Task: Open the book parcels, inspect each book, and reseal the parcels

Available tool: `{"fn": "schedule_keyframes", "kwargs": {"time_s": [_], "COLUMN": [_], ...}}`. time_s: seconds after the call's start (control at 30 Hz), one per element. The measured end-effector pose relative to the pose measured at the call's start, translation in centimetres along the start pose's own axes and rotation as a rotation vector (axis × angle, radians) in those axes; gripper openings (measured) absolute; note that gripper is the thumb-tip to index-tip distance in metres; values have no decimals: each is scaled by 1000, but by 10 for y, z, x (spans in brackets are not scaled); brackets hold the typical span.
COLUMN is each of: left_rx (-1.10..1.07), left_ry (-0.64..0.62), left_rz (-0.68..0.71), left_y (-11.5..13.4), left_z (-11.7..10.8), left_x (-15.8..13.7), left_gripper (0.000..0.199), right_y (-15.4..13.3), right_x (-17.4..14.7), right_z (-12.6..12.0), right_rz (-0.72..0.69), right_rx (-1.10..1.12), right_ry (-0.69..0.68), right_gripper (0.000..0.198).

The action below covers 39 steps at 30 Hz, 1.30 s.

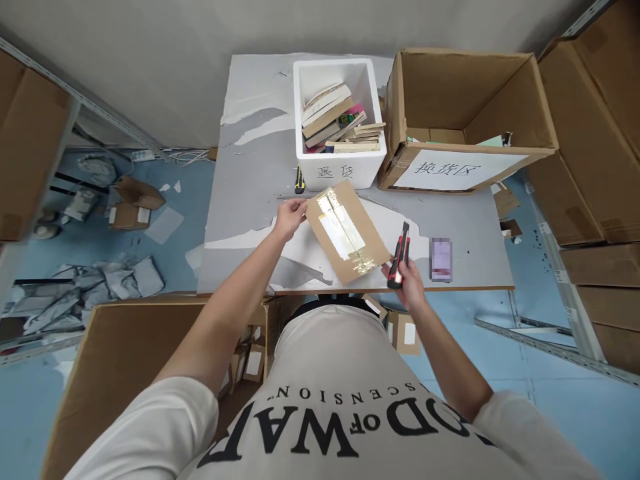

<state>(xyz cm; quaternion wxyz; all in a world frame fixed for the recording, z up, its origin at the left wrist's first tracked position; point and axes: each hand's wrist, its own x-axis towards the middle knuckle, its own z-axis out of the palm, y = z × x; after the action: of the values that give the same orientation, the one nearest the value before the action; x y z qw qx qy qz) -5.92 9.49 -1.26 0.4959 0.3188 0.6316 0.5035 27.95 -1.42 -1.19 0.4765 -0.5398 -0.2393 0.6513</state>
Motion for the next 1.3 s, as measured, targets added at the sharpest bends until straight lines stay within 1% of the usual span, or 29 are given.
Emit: {"fn": "schedule_keyframes", "kwargs": {"time_s": [0.1,0.17,0.23,0.3,0.37,0.43,0.5,0.57,0.63,0.7,0.73,0.8,0.9,0.97,1.07,1.17,1.3], "left_rx": [-29,-55,-72,-80,-87,-82,-36,69,236,432,533,731,991,1106,1218,1325,1450], "left_ry": [224,322,359,365,370,374,362,346,331,268,205,37,-191,-271,-304,-311,-317], "left_rz": [-8,-43,-93,-162,-217,-232,-207,-152,-51,101,183,328,453,480,469,450,434], "left_y": [-8,-17,-28,-41,-53,-64,-71,-70,-62,-47,-39,-23,-9,-8,-12,-13,-10], "left_z": [-11,-14,-15,-14,-14,-14,-17,-21,-24,-23,-20,-12,4,12,18,19,20], "left_x": [-36,-61,-83,-102,-116,-124,-128,-130,-128,-124,-120,-110,-95,-89,-86,-89,-92], "left_gripper": [32,32,32,33,36,39,42,45,49,58,63,74,94,109,121,124,121], "right_y": [-44,-71,-91,-103,-107,-105,-101,-96,-89,-79,-74,-61,-44,-37,-34,-37,-41], "right_x": [54,87,113,131,142,146,145,139,127,109,99,77,50,38,31,30,28], "right_z": [7,19,32,45,54,58,58,51,38,20,10,-10,-31,-37,-39,-38,-38], "right_rz": [26,51,93,132,161,173,158,84,-40,-161,-200,-217,-182,-176,-170,-137,-98], "right_rx": [-118,-206,-294,-362,-395,-398,-396,-391,-401,-437,-465,-521,-578,-612,-664,-701,-721], "right_ry": [-82,-137,-179,-215,-245,-269,-283,-288,-260,-206,-176,-138,-115,-119,-167,-191,-198], "right_gripper": [24,18,16,20,25,28,31,34,37,38,39,47,68,73,70,70,74]}}
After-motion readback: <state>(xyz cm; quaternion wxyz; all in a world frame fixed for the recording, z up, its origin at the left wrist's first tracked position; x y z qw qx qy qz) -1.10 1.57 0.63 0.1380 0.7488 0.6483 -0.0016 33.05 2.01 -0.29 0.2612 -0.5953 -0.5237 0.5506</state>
